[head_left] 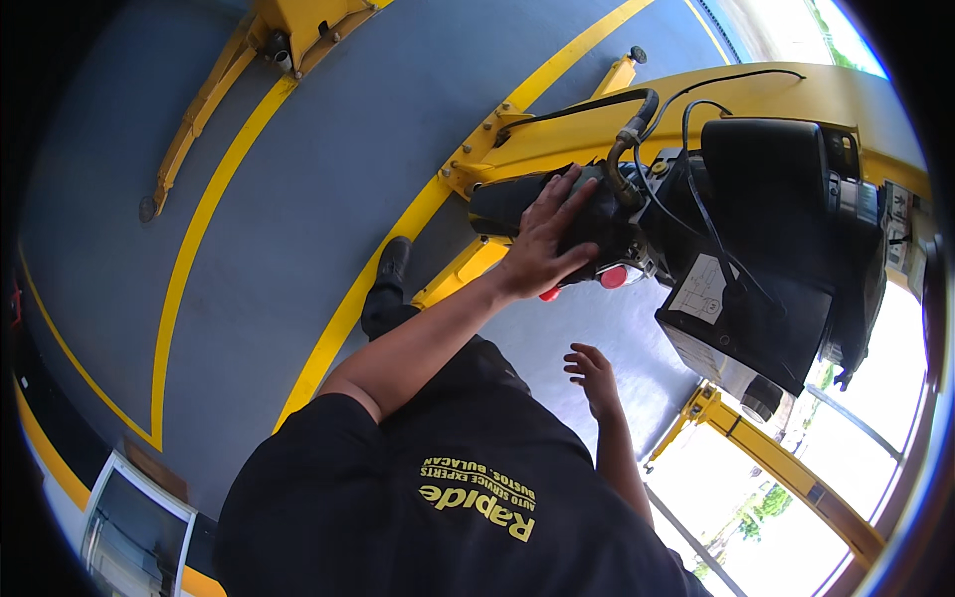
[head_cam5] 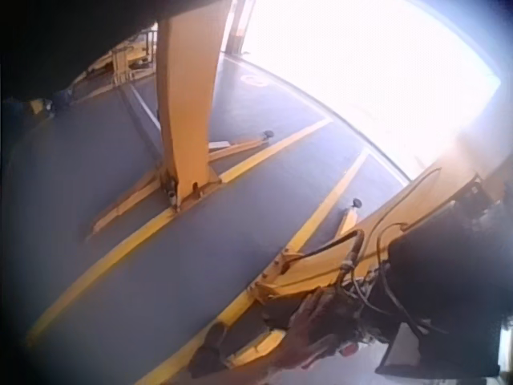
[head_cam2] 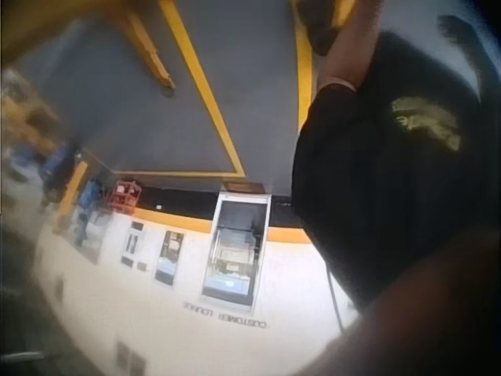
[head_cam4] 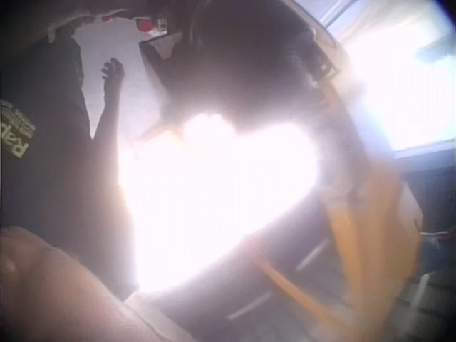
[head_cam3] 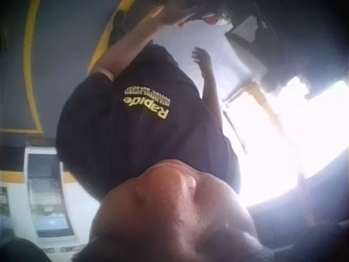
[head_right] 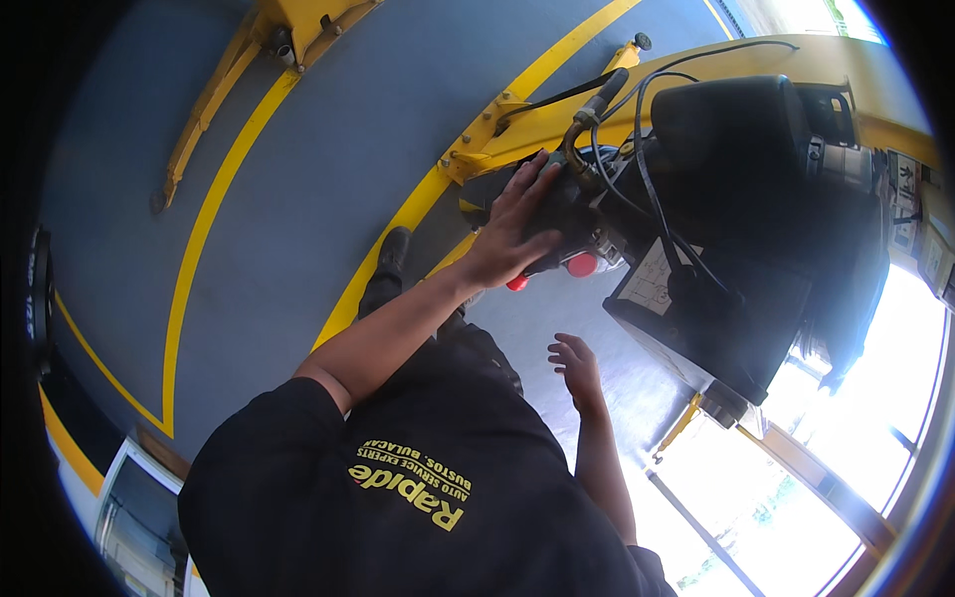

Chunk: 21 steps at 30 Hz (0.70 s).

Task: The person wipes the yellow arms and black motor housing of a car lift with a dark cloth. They move around the lift, kneeling and standing to reach different sections, and continue wiping until the end of the clip.

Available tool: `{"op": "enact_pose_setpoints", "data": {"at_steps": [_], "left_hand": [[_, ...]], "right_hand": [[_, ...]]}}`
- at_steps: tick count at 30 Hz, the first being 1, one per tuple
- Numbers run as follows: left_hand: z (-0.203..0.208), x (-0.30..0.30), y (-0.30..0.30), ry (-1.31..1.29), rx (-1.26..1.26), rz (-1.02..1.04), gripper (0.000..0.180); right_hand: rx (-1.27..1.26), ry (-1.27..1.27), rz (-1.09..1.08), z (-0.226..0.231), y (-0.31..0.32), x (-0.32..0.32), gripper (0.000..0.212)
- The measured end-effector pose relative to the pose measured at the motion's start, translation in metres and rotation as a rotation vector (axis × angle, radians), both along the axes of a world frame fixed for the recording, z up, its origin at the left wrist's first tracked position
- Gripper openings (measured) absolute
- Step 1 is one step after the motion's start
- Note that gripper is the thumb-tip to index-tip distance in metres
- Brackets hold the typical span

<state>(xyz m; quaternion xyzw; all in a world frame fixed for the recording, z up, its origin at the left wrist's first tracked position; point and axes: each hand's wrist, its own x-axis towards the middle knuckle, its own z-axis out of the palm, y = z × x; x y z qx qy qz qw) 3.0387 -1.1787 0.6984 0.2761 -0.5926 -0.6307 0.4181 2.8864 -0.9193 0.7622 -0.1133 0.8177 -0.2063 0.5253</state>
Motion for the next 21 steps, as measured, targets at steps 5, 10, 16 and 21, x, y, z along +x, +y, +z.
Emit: {"op": "enact_pose_setpoints", "data": {"at_steps": [5,10,16,21], "left_hand": [[0.017,-0.011,-0.017,-0.13,-0.354,0.124,0.085],[0.038,-0.028,-0.046,-0.154,0.072,0.018,0.067],[0.055,-0.031,-0.055,-0.27,0.112,-0.011,0.072],[0.062,-0.013,-0.015,-0.456,0.017,-0.001,0.11]], "right_hand": [[0.099,-0.016,0.167,-0.003,0.011,-0.009,0.04],[0.146,0.038,0.198,-0.007,0.024,-0.025,0.041],[0.116,0.057,0.18,-0.022,0.044,-0.028,0.043],[0.208,-0.035,0.098,-0.042,0.071,-0.016,0.041]]}}
